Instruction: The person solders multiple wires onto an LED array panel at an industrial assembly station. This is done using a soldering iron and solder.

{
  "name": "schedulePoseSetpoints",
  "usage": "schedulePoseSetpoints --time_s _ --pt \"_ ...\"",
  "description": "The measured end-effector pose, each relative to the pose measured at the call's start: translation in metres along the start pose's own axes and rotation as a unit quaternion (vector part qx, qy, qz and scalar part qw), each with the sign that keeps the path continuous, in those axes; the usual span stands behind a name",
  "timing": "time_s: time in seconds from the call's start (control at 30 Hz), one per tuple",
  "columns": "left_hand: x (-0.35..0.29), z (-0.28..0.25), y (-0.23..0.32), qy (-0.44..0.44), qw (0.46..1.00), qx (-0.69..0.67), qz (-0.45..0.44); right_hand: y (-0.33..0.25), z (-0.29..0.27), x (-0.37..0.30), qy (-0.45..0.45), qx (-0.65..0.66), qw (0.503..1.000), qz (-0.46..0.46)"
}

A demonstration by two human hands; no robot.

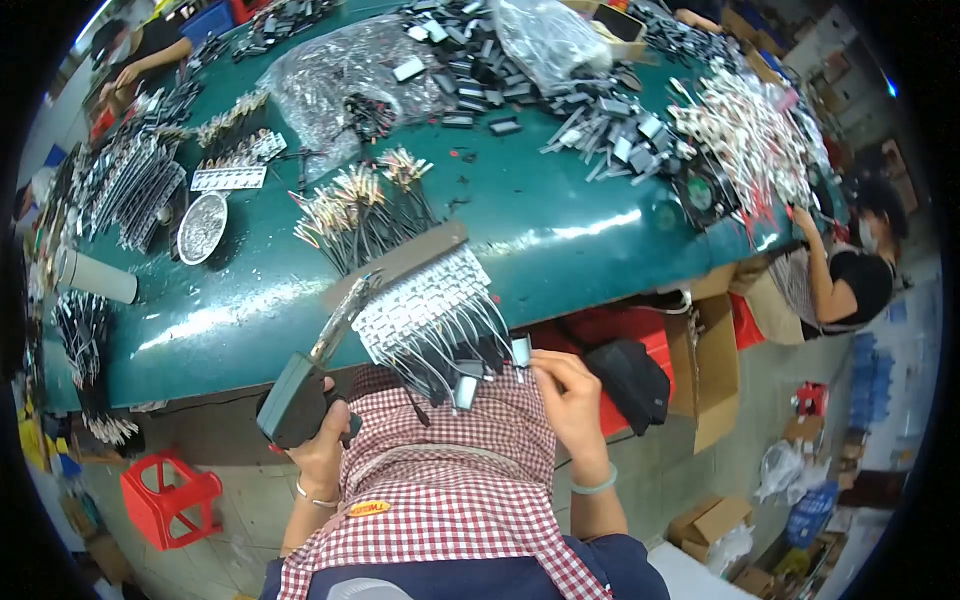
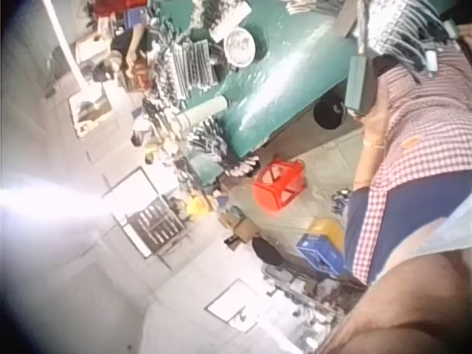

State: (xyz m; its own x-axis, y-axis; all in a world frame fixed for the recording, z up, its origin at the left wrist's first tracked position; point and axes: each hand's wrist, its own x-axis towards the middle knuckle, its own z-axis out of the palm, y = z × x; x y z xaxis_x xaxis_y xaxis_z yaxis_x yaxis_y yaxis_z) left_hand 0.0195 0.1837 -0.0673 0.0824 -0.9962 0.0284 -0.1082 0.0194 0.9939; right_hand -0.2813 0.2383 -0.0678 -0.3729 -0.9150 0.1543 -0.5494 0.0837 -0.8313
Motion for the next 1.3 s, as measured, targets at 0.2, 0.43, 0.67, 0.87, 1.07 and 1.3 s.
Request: schedulePoseSetpoints --time_s 0.2,0.43,0.67,0.87,1.07,1.3 --pt "0.032 -0.001 0.005 0.026 0.996 -0.074 -0.035 -0.037 0.013 0.086 -0.043 0.011 0.998 -0.049" --pt "0.050 -0.013 0.012 0.131 0.985 -0.091 -0.062 -0.065 0.137 0.285 -0.119 -0.037 0.944 -0.306" --pt "0.061 -0.025 0.013 0.200 0.972 -0.083 -0.088 -0.051 0.268 0.391 -0.150 -0.238 0.951 -0.128" --pt "0.075 -0.029 0.004 0.212 0.968 -0.092 -0.099 -0.049 0.256 0.428 0.007 -0.299 0.948 -0.109" --pt "0.074 -0.035 -0.023 0.179 0.983 0.000 -0.030 -0.064 0.271 0.419 0.038 -0.332 0.927 -0.169" --pt "0.068 -0.029 -0.026 0.170 0.983 -0.024 -0.057 -0.027 0.277 0.449 0.087 -0.245 0.928 -0.266"
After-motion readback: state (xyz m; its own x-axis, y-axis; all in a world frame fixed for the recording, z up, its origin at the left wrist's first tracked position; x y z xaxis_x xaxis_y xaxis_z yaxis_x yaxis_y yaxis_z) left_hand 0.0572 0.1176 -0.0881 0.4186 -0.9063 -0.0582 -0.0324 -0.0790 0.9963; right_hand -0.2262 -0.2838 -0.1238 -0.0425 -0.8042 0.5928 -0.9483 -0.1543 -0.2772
